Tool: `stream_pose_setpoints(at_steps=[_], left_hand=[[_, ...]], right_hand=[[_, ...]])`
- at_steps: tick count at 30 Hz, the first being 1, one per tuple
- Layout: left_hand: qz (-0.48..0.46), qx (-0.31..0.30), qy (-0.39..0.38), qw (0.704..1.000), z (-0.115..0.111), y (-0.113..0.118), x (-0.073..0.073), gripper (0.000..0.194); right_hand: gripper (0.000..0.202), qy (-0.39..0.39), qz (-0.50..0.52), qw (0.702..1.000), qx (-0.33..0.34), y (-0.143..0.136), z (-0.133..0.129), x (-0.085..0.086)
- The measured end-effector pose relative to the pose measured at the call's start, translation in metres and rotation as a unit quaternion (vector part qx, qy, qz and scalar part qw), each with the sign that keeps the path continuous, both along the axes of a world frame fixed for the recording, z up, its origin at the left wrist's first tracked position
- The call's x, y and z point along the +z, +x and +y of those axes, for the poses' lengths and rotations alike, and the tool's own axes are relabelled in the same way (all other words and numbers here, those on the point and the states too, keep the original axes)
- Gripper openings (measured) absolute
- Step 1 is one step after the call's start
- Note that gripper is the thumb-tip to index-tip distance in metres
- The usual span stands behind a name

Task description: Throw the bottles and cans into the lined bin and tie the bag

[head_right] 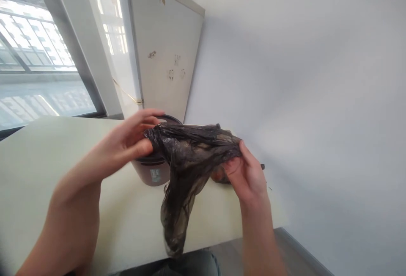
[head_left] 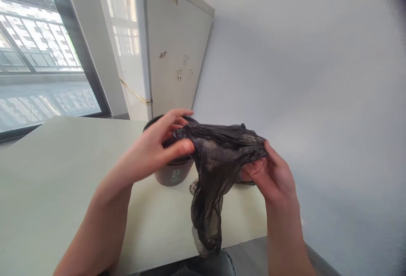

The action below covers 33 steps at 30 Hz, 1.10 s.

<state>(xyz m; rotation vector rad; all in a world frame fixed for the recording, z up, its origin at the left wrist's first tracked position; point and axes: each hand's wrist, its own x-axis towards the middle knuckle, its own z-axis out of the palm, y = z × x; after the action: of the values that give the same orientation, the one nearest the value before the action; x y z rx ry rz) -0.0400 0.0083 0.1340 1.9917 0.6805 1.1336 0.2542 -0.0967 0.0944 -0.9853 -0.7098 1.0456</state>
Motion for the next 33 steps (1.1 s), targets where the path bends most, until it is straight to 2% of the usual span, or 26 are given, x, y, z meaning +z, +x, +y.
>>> stream_pose_setpoints(at_steps=[2,3,4,6,8,9,11,12,14,15,16,17,18,20,21,23,24,26,28,30,33], left_hand=[[0.044,-0.033,0.033,0.998,-0.011,0.018,-0.005,0.067],[0.057,-0.034,0.047,0.997,-0.017,0.028,-0.009,0.060],[0.056,-0.026,0.063,0.996,-0.021,0.037,-0.012,0.044],[0.035,-0.005,0.087,0.996,-0.028,0.049,-0.017,0.017],[0.002,0.026,0.096,0.995,-0.028,0.050,-0.016,0.013],[-0.013,0.044,0.091,0.995,-0.027,0.048,-0.015,0.012],[-0.045,0.077,0.065,0.994,-0.022,0.039,-0.010,0.012],[-0.061,0.093,0.046,0.993,-0.019,0.034,-0.008,0.014],[-0.088,0.125,0.016,0.988,-0.014,0.028,-0.006,0.019],[-0.098,0.141,0.008,0.985,-0.012,0.026,-0.006,0.021],[-0.104,0.153,0.002,0.983,-0.011,0.026,-0.007,0.022],[-0.106,0.160,-0.001,0.981,-0.010,0.026,-0.008,0.023],[-0.105,0.161,-0.001,0.981,-0.009,0.027,-0.009,0.024],[-0.099,0.153,0.001,0.983,-0.007,0.031,-0.012,0.026],[-0.093,0.149,0.004,0.984,-0.007,0.033,-0.014,0.028],[-0.077,0.154,0.026,0.985,-0.009,0.037,-0.017,0.030],[-0.071,0.164,0.047,0.983,-0.011,0.038,-0.018,0.033],[-0.067,0.191,0.109,0.973,-0.018,0.041,-0.018,0.043],[-0.064,0.194,0.181,0.962,-0.029,0.042,-0.016,0.054],[-0.039,0.144,0.226,0.963,-0.040,0.046,-0.016,0.060],[0.057,0.033,0.220,0.973,-0.047,0.056,-0.023,0.067]], right_hand=[[0.028,0.016,0.008,1.000,0.018,-0.003,-0.003,0.003],[0.028,0.023,0.008,0.999,0.024,-0.005,-0.005,0.005],[0.028,0.034,0.008,0.999,0.023,-0.006,-0.008,0.007],[0.025,0.066,0.009,0.998,-0.012,-0.004,-0.013,0.009],[0.027,0.084,0.017,0.994,-0.066,0.006,-0.017,0.008],[0.035,0.082,0.022,0.992,-0.088,0.013,-0.018,0.006],[0.050,0.057,0.023,0.991,-0.121,0.024,-0.021,-0.001],[0.050,0.045,0.009,0.988,-0.148,0.027,-0.022,-0.004],[0.038,0.062,-0.066,0.958,-0.271,0.021,-0.027,-0.012],[0.034,0.087,-0.123,0.930,-0.336,0.013,-0.032,-0.015],[0.034,0.119,-0.186,0.901,-0.373,0.003,-0.038,-0.018],[0.038,0.147,-0.250,0.883,-0.370,-0.008,-0.044,-0.021],[0.044,0.159,-0.309,0.879,-0.326,-0.020,-0.051,-0.023],[0.054,0.119,-0.400,0.893,-0.168,-0.040,-0.063,-0.027],[0.051,0.081,-0.417,0.901,-0.090,-0.047,-0.066,-0.029],[0.029,0.015,-0.359,0.933,-0.017,-0.054,-0.066,-0.032],[0.019,-0.003,-0.284,0.959,-0.011,-0.054,-0.063,-0.032],[0.018,-0.014,-0.102,0.994,-0.044,-0.050,-0.054,-0.028],[0.027,-0.017,0.024,0.996,-0.081,-0.044,-0.045,-0.018],[0.034,-0.019,0.074,0.994,-0.083,-0.041,-0.040,-0.005],[0.038,-0.036,0.097,0.994,-0.028,-0.045,-0.040,0.014]])
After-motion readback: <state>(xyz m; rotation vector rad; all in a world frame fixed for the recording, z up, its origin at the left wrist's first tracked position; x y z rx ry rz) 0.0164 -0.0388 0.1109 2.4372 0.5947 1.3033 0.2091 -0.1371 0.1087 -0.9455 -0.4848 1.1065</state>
